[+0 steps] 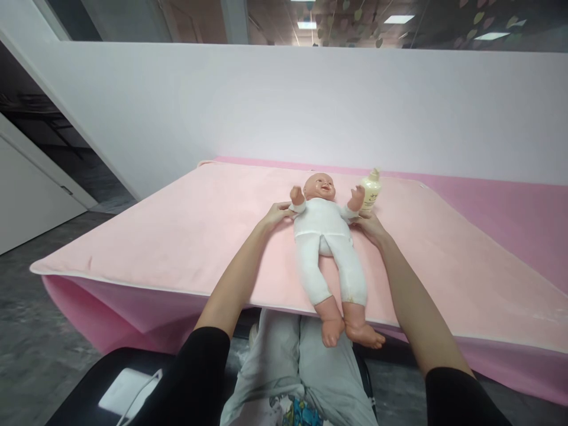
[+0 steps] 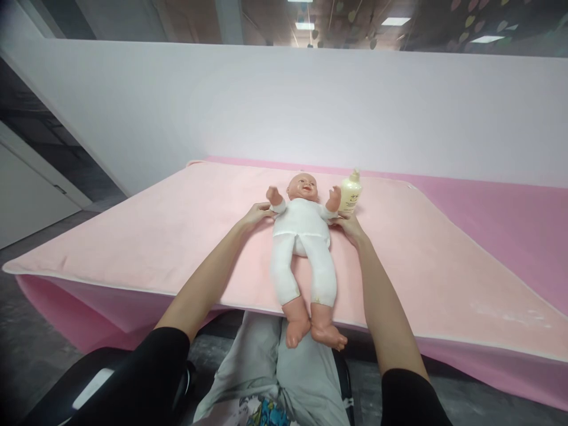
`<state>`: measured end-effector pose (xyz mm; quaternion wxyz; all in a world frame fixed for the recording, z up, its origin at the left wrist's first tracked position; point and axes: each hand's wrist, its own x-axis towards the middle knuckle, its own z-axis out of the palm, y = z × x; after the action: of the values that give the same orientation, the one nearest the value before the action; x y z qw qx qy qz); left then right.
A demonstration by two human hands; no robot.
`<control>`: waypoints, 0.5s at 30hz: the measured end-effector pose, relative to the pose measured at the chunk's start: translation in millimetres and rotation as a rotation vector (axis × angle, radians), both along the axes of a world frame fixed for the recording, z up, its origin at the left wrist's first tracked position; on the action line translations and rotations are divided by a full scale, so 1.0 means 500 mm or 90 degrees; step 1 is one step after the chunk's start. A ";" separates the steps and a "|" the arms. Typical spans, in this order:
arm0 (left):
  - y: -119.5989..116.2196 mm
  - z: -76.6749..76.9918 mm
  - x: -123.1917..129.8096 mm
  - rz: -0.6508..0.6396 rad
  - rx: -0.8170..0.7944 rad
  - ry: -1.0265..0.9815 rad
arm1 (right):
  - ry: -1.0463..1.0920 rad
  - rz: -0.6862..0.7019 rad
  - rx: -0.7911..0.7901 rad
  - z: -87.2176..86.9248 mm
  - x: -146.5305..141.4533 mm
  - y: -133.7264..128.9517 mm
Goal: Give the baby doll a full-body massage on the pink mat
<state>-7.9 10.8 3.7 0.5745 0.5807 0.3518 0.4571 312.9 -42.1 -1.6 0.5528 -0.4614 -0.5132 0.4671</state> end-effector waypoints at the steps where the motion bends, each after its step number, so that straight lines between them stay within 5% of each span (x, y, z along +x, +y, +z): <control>1: 0.000 -0.001 -0.001 0.012 -0.013 -0.002 | 0.006 -0.010 0.003 -0.001 0.000 0.001; 7: 0.010 -0.021 -0.008 0.067 -0.002 -0.008 | -0.024 -0.047 0.017 -0.015 0.013 0.010; 15: 0.006 -0.016 -0.006 0.027 -0.021 -0.026 | 0.018 -0.007 0.002 -0.008 0.011 0.005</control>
<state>-11.0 13.9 -4.4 0.5815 0.5539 0.3595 0.4752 318.2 -39.4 -5.6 0.5632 -0.4571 -0.5036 0.4694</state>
